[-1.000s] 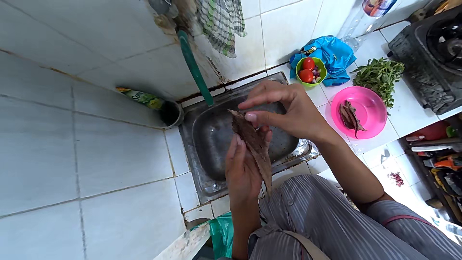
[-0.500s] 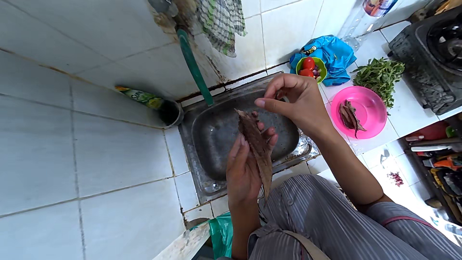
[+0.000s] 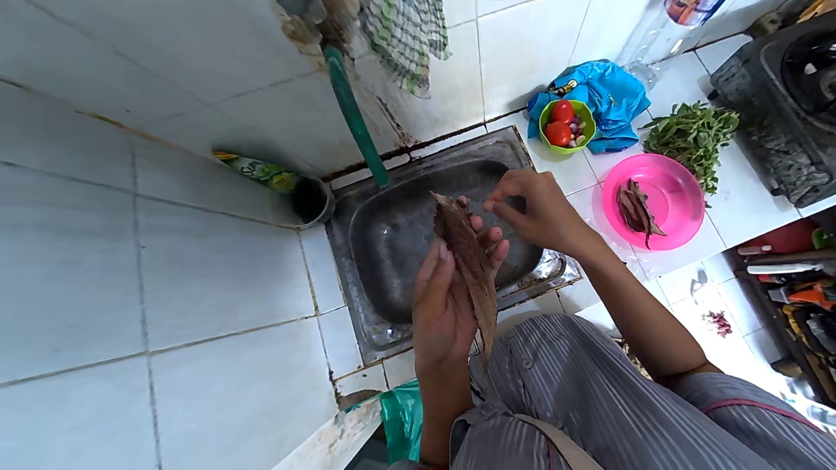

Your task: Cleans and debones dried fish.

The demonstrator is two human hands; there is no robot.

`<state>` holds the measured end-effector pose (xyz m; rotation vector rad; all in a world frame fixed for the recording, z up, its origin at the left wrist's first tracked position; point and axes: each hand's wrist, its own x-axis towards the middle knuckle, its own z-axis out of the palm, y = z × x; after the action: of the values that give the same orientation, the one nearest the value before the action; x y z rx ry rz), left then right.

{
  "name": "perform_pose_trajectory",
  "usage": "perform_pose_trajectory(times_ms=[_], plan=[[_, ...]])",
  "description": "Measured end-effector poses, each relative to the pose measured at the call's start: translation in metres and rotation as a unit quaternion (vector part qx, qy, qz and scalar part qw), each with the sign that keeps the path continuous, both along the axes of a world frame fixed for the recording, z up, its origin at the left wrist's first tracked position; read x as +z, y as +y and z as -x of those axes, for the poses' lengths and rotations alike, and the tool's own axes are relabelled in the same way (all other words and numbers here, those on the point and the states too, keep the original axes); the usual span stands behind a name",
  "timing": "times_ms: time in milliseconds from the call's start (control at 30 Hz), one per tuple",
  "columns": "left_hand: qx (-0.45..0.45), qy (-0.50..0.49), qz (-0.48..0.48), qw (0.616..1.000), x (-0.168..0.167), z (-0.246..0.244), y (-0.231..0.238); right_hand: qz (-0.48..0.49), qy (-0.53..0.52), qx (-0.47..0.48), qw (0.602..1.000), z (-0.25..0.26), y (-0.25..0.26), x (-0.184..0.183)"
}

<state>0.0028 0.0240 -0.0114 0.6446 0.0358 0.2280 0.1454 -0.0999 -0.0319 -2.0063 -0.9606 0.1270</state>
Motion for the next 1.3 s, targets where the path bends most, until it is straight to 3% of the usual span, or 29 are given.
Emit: perform_pose_trajectory(times_ms=[167, 233, 400, 800, 1033, 1300], plan=[[0.029, 0.018, -0.006, 0.999, 0.003, -0.003, -0.003, -0.141, -0.042, -0.039, 0.988, 0.031, -0.008, 0.050], [0.040, 0.014, -0.014, 0.999, 0.004, -0.003, -0.003, -0.175, -0.088, -0.048, 0.980, 0.046, -0.005, 0.053], [0.080, 0.027, -0.058, 0.995, 0.005, 0.000, -0.006, -0.134, -0.186, -0.043, 0.972, 0.068, 0.001, 0.039], [0.105, 0.015, -0.020, 0.994, 0.004, -0.006, -0.007, -0.095, -0.237, -0.055, 0.965, 0.075, 0.006, 0.022], [0.118, 0.011, -0.054, 0.992, 0.003, -0.007, -0.008, -0.165, -0.164, -0.056, 0.971, 0.076, 0.005, 0.022], [0.127, 0.007, -0.062, 0.990, 0.002, -0.007, -0.009, -0.172, -0.143, -0.038, 0.974, 0.079, 0.005, 0.023]])
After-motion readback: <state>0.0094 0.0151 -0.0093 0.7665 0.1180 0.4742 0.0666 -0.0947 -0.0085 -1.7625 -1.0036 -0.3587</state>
